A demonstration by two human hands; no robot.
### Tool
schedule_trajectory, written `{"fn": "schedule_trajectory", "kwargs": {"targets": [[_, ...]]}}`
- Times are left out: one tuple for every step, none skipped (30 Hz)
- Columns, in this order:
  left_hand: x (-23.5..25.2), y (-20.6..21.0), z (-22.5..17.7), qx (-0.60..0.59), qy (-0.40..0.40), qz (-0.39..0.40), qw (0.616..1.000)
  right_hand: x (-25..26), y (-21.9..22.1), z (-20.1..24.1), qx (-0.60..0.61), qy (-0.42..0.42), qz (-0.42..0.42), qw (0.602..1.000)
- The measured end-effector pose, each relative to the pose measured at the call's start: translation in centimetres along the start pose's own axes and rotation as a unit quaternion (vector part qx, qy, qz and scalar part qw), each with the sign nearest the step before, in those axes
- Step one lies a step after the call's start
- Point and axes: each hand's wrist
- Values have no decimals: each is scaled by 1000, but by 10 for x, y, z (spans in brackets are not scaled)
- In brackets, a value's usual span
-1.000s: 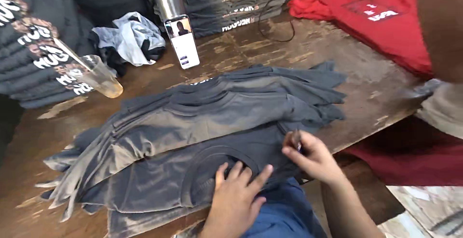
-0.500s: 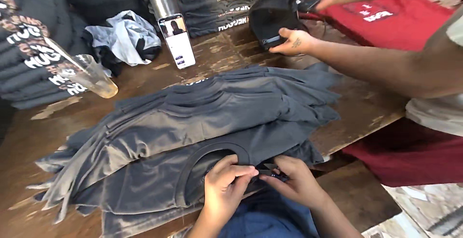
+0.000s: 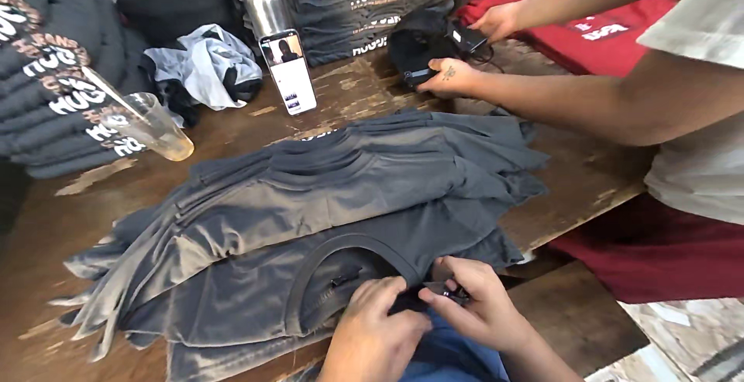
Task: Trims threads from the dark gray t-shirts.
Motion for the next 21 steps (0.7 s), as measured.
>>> {"fn": "schedule_trajectory", "kwargs": {"targets": [[-2,1,-4,49,15,31,998,3,4,-2,38,11,-6,999],[-3,3,-8,89,27,55,994,7,7,-3,63,35,6,997],[-5,7,-10,121,39,69,990,11,9,-5,77,67,35,994],[-7,10,-10,144,49,77,985,15,10,-7,80,95,70,990],[-9,13,-8,158,56,78,983,19,10,-9,81,110,100,985],[-11,16,-5,162,58,71,983,22,10,-11,79,114,119,983],[-13,18,0,158,57,55,984,23,9,-10,74,112,129,983],[-14,20,4,149,56,36,987,23,9,-9,67,112,132,983],[-14,21,8,139,56,17,989,24,7,-4,56,119,137,982],[-14,22,10,130,57,-1,990,25,4,2,45,134,143,980],[-14,24,11,125,58,-12,990,26,3,7,32,144,147,978],[-14,25,11,121,60,-20,991,27,1,10,25,151,149,977],[-15,27,12,116,61,-24,991,27,1,11,18,155,152,976],[-16,28,13,108,61,-29,992,26,2,10,8,152,149,977],[-17,28,14,97,59,-34,993,24,5,6,-9,137,133,982],[-17,28,14,80,50,-45,994,22,8,5,-17,121,110,986],[-17,28,15,54,33,-65,996,20,9,6,-11,108,76,991],[-17,28,15,23,6,-93,995,18,13,5,2,89,28,996],[-16,29,16,-12,-28,-125,992,15,18,2,28,69,-26,997],[-15,29,17,-48,-65,-156,984,13,25,-3,65,54,-75,994],[-13,29,18,-86,-99,-183,974,12,30,-6,113,45,-111,986]]}}
Point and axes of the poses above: each hand's wrist, its own x-axis towards the middle knuckle, its own y-axis out of the palm, z = x × y, and after that the axes turned 4 degrees about y, right-handed
